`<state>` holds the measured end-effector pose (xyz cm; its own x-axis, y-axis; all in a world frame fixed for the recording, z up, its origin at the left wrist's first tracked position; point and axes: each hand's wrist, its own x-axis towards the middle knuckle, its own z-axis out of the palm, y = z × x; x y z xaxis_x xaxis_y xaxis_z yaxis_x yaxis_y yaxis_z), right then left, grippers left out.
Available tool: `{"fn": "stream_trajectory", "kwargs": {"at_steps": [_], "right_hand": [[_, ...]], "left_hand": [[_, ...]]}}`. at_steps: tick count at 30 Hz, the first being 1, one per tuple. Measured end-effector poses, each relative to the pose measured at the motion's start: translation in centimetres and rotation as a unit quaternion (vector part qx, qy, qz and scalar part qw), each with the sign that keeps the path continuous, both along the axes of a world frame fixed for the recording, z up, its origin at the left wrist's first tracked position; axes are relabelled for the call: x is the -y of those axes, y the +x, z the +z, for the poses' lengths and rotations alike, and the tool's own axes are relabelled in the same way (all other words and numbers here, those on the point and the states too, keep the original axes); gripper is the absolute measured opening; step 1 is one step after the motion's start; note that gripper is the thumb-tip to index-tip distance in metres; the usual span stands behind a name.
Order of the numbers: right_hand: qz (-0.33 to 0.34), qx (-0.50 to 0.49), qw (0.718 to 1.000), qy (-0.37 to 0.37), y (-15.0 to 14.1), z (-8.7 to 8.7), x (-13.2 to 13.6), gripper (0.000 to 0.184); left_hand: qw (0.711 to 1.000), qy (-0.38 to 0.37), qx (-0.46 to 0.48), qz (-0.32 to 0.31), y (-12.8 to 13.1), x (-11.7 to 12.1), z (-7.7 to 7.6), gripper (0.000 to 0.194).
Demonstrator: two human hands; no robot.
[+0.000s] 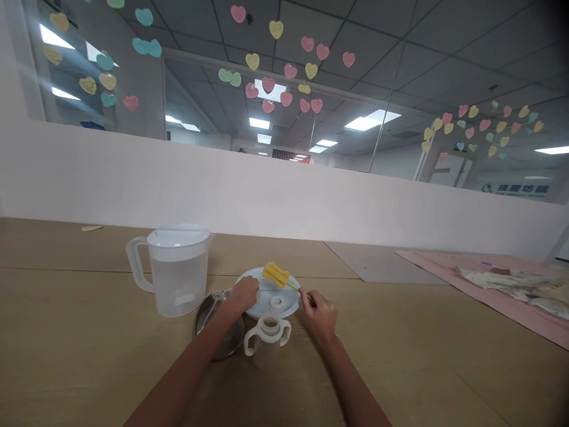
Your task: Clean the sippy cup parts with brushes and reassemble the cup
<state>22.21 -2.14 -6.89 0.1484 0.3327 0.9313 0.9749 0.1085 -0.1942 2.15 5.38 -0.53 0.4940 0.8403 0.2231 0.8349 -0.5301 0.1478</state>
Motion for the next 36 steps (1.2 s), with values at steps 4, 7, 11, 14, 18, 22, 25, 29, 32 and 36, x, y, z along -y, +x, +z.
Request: {"fn": "stream_trajectory", "kwargs": {"at_steps": [4, 7, 11, 14, 18, 22, 25, 29, 32, 36], "right_hand": [[0.025, -0.012, 1.000, 0.012, -0.2, 0.1, 0.2, 0.043], [0.074, 0.018, 0.997, 0.006, -0.5, 0.0, 0.4, 0.041], [0.114, 0.044, 0.992, -0.003, -0.7, -0.2, 0.4, 0.039], [0.103, 0.046, 0.994, 0.002, -0.7, -0.2, 0.4, 0.040], [0.097, 0.072, 0.992, 0.029, -0.7, 0.0, 0.5, 0.040], [0.117, 0.068, 0.989, 0.056, -0.9, 0.0, 0.8, 0.035], [0.115, 0.042, 0.991, 0.057, -0.9, -0.2, 0.9, 0.033], [0.107, 0.029, 0.993, 0.031, -0.7, -0.3, 0.9, 0.035], [0.097, 0.028, 0.995, 0.019, -0.4, -0.3, 0.9, 0.032], [0.086, 0.011, 0.996, 0.017, 0.1, -0.4, 0.7, 0.021]], "left_hand": [[0.995, 0.050, 0.081, 0.028, -1.3, 3.1, 0.2, 0.026], [0.971, 0.111, 0.209, 0.041, -2.6, 4.9, -0.9, 0.027], [0.945, 0.182, 0.270, 0.039, -3.5, 5.7, -2.5, 0.027], [0.930, 0.249, 0.270, 0.016, -3.5, 5.7, -2.9, 0.030], [0.918, 0.279, 0.281, 0.032, -3.8, 5.4, -2.7, 0.030], [0.927, 0.261, 0.268, 0.037, -4.1, 5.5, -2.8, 0.027], [0.944, 0.248, 0.218, 0.016, -3.8, 6.0, -3.1, 0.028], [0.962, 0.229, 0.150, 0.011, -3.4, 6.7, -2.9, 0.038], [0.958, 0.233, 0.162, 0.042, -3.9, 6.8, -2.5, 0.040], [0.945, 0.234, 0.195, 0.116, -5.2, 6.2, -2.2, 0.037]]}}
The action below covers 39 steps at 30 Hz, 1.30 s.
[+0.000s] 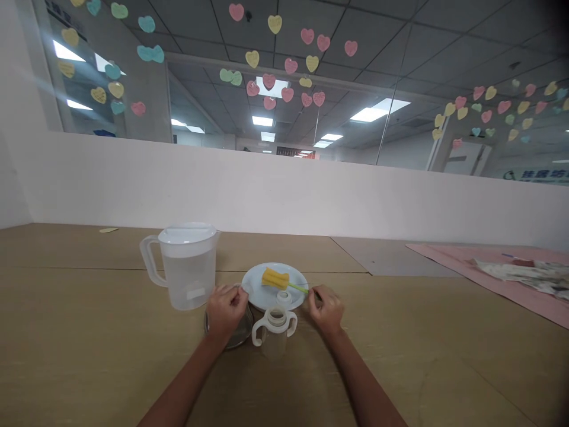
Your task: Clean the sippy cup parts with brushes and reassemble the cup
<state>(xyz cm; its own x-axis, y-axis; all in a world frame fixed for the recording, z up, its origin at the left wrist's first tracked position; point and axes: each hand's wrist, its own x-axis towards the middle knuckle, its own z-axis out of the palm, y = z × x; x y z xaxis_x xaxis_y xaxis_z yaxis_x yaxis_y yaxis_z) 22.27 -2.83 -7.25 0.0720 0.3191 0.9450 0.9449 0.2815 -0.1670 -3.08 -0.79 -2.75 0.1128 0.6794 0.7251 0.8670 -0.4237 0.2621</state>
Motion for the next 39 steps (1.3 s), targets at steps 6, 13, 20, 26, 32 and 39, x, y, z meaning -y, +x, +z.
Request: {"fn": "stream_trajectory", "kwargs": {"at_steps": [6, 13, 20, 26, 32, 39], "right_hand": [[-0.033, 0.004, 0.999, -0.010, 0.8, -0.4, -0.3, 0.016], [-0.072, 0.067, 0.995, -0.018, 1.3, -0.1, -0.2, 0.016], [-0.128, 0.055, 0.990, -0.009, 1.7, 0.3, -0.5, 0.024], [-0.140, 0.051, 0.989, -0.008, 1.5, 0.7, -0.5, 0.027], [-0.087, 0.068, 0.994, -0.016, 1.4, 0.5, -0.5, 0.025], [-0.093, 0.018, 0.995, -0.022, 1.7, 0.4, -0.8, 0.023]], "left_hand": [[0.993, -0.083, -0.070, 0.044, -1.0, -1.1, 0.3, 0.032], [0.964, -0.197, -0.177, -0.001, -1.3, -1.5, 0.2, 0.026], [0.961, -0.190, -0.194, -0.046, -1.6, -2.1, -0.9, 0.023], [0.974, -0.157, -0.160, -0.040, -1.3, -1.4, -0.2, 0.029], [0.987, -0.110, -0.111, -0.041, -0.7, -0.8, -0.2, 0.032], [0.990, -0.080, -0.099, -0.054, -0.3, -0.5, -0.1, 0.031]]}}
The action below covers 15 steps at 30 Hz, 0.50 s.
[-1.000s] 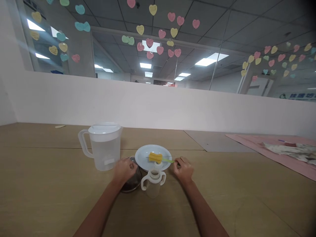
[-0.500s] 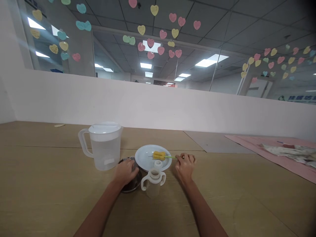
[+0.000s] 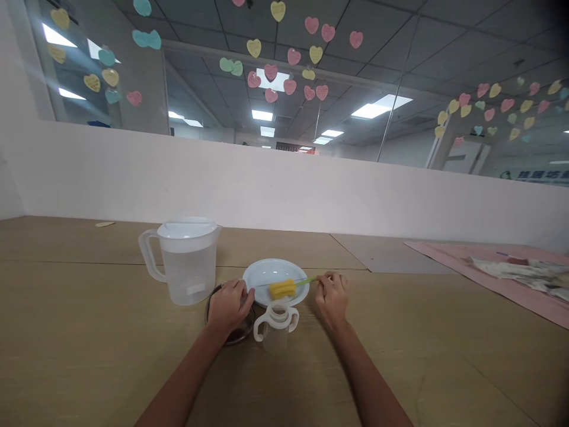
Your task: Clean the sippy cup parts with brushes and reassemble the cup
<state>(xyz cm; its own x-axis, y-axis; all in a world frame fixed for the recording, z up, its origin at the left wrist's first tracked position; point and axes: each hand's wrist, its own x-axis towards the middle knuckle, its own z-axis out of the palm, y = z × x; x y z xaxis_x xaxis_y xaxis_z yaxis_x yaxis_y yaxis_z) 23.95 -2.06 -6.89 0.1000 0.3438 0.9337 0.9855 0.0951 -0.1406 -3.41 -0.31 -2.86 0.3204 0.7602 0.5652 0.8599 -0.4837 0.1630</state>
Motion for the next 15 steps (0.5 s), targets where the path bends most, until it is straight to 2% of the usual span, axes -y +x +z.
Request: {"fn": "stream_trajectory", "kwargs": {"at_steps": [3, 6, 8, 12, 13, 15], "right_hand": [[-0.008, -0.055, 0.998, -0.025, 0.2, -0.3, -0.4, 0.023], [0.028, -0.189, 0.980, -0.057, 0.6, -1.2, -1.1, 0.037], [0.100, -0.308, 0.942, -0.091, 0.8, -1.8, -1.8, 0.047], [0.289, -0.479, 0.808, -0.185, 0.7, -2.5, -3.1, 0.056], [0.316, -0.497, 0.785, -0.192, 0.6, -2.5, -3.2, 0.055], [0.331, -0.515, 0.772, -0.172, 0.4, -2.3, -3.4, 0.049]], "left_hand": [[1.000, 0.001, -0.004, -0.012, 0.1, 0.0, 0.0, 0.031], [1.000, -0.002, -0.011, -0.020, 0.1, -0.1, -0.1, 0.032], [1.000, 0.000, -0.011, -0.022, 0.1, -0.2, -0.1, 0.032], [1.000, 0.010, -0.006, -0.019, 0.1, -0.3, -0.3, 0.032], [1.000, 0.011, -0.005, -0.020, 0.1, -0.4, -0.3, 0.033], [1.000, 0.011, -0.004, -0.022, 0.1, -0.4, -0.4, 0.033]]}}
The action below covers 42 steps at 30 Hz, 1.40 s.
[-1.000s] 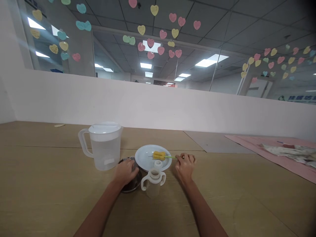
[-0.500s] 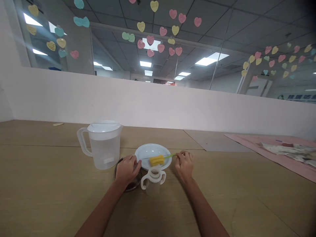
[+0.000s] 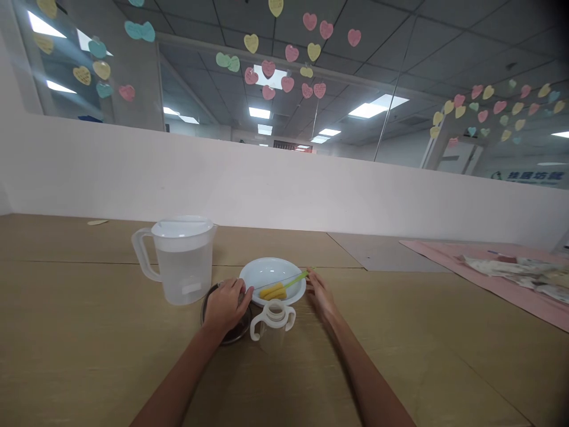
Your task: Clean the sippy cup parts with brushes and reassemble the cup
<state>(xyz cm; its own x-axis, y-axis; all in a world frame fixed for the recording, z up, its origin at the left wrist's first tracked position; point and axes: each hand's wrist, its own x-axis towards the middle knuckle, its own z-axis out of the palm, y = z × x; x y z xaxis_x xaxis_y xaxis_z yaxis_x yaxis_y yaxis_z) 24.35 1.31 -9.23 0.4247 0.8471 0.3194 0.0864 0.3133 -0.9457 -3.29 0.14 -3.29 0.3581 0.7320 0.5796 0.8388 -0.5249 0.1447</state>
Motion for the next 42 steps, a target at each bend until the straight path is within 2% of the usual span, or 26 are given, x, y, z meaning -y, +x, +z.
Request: {"fn": "stream_trajectory", "kwargs": {"at_steps": [3, 6, 12, 15, 26, 30, 38, 42], "right_hand": [[-0.054, -0.041, 0.997, 0.045, -0.2, 0.6, 0.2, 0.038], [-0.075, -0.112, 0.987, 0.088, -0.2, 1.2, 0.7, 0.032], [-0.072, -0.182, 0.975, 0.105, -0.2, 2.2, 1.5, 0.052], [-0.065, -0.208, 0.970, 0.111, 0.0, 2.8, 1.8, 0.053], [-0.119, -0.240, 0.951, 0.157, 0.1, 3.0, 1.7, 0.032], [-0.134, -0.223, 0.952, 0.163, 0.2, 3.0, 1.7, 0.027], [-0.113, -0.065, 0.978, 0.163, -0.4, 3.1, 2.0, 0.026], [-0.114, -0.046, 0.979, 0.166, -0.9, 3.0, 2.3, 0.025]], "left_hand": [[1.000, 0.009, 0.001, 0.001, 0.0, -0.1, -0.2, 0.034], [1.000, 0.013, 0.005, 0.003, 0.0, -0.2, -0.3, 0.034], [1.000, 0.009, 0.010, 0.001, 0.0, 0.0, -0.1, 0.033], [1.000, 0.005, 0.007, -0.001, 0.0, 0.1, 0.1, 0.033], [1.000, 0.016, 0.022, -0.002, 0.0, 0.2, 0.3, 0.033], [0.999, 0.031, 0.028, -0.011, 0.0, 0.0, 0.1, 0.034], [0.997, 0.081, 0.008, -0.013, 0.0, -0.1, 0.2, 0.032], [0.995, 0.101, -0.010, -0.026, -0.1, -0.1, 0.2, 0.029]]}}
